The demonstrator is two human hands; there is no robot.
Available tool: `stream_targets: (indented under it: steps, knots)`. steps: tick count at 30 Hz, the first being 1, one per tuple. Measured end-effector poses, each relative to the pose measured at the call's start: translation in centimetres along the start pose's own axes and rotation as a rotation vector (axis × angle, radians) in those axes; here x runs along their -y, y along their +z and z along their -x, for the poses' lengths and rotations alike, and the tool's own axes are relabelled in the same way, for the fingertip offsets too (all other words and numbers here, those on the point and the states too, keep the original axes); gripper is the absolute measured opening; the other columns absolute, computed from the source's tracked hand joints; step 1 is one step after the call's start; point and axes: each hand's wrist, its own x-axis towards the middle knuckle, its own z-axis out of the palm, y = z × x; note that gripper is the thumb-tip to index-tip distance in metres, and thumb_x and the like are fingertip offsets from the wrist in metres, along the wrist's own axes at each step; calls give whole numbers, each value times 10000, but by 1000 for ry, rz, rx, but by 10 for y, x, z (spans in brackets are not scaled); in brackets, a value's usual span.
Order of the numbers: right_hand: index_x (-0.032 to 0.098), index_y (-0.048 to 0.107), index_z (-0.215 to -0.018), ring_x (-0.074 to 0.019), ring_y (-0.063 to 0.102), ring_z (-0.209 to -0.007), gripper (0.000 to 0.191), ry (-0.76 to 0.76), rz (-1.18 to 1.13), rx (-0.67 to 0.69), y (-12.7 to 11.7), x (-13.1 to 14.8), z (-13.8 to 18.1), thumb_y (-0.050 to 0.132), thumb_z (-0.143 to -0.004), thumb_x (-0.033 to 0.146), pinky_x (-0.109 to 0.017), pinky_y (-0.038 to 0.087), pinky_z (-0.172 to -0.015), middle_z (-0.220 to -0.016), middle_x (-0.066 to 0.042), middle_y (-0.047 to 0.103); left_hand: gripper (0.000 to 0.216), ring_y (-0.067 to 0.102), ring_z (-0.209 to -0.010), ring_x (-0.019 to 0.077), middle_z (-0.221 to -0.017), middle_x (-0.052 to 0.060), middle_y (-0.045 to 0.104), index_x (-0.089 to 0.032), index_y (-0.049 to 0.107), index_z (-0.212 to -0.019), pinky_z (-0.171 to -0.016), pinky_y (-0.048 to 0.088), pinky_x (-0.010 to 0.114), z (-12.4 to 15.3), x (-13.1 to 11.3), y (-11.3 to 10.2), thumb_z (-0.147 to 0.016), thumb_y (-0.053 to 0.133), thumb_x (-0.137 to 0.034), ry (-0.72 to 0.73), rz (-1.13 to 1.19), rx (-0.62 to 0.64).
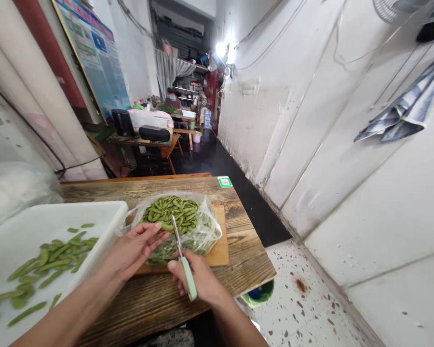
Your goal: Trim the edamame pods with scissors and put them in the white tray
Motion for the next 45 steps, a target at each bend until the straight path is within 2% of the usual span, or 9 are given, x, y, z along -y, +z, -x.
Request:
stream_targets:
  steps: [16, 20, 22, 23, 25, 29, 31, 36, 45]
  knots:
    - [146, 557, -902, -46, 397, -320, 533, 126, -50, -13, 0, 9, -5, 652, -701, 630, -150, 315, -295, -521, 66, 508, 138, 652, -623, 114, -619, 10, 646, -128, 598, -607, -720, 568, 269, -8, 6, -13, -723, 648, -72, 18, -97, -107]
    - [142, 544, -975, -44, 419, -345, 571, 102, -93, -47, -5, 4, -6, 621, -720, 648, -144, 317, -306, -562, 59, 525, 143, 650, -689, 167, -706, 3, 662, -168, 645, -799, -797, 536, 377, -15, -35, -52, -727, 654, -291, 467, -499, -415]
    - [141, 546, -1006, -44, 420, -357, 591, 98, -100, -64, -7, 0, -7, 609, -725, 657, -146, 322, -315, -572, 59, 523, 234, 649, -854, 232, -879, 48, 695, -184, 675, -921, -896, 477, 460, -19, -60, -74, -758, 598, -333, 714, -995, -625]
    - [140, 547, -1016, -45, 420, -362, 599, 99, -104, -68, -8, -2, -7, 607, -725, 660, -149, 328, -319, -573, 59, 521, 251, 627, -951, 279, -970, 79, 694, -182, 688, -926, -934, 434, 509, -21, -70, -81, -770, 569, -338, 768, -1247, -626]
    - [139, 548, -1024, -45, 415, -365, 610, 95, -110, -71, -8, -5, -8, 606, -721, 666, -153, 335, -322, -573, 61, 516, 300, 595, -1037, 299, -1066, 108, 685, -175, 704, -924, -955, 412, 491, -28, -80, -85, -814, 500, -366, 867, -1507, -520]
    - [136, 533, -1021, -46, 403, -352, 650, 96, -115, -53, -7, -7, -7, 623, -685, 685, -155, 318, -313, -559, 66, 509, 308, 644, -889, 239, -940, 80, 735, -196, 728, -854, -875, 436, 383, -58, -67, -56, -848, 449, -326, 918, -1701, 66]
    - [135, 527, -1026, -48, 398, -346, 680, 111, -105, -41, -8, -7, -6, 628, -662, 700, -160, 313, -310, -552, 69, 504, 273, 633, -918, 267, -912, 92, 733, -204, 729, -819, -933, 363, 445, -77, -55, -40, -822, 458, -231, 893, -1856, 207]
    - [141, 530, -1031, -50, 398, -357, 661, 107, -94, -52, -14, -9, 0, 620, -679, 693, -169, 333, -328, -557, 68, 506, 313, 590, -958, 293, -898, 130, 708, -194, 709, -888, -901, 314, 474, -110, -42, -31, -803, 416, -126, 779, -2054, 251]
    - [148, 538, -1004, -45, 407, -369, 602, 102, -124, -38, -11, 3, 4, 673, -680, 638, -150, 322, -322, -545, 74, 495, 310, 571, -1010, 298, -986, 116, 706, -206, 682, -977, -880, 315, 454, -120, -43, -38, -740, 496, -132, 694, -2162, 262]
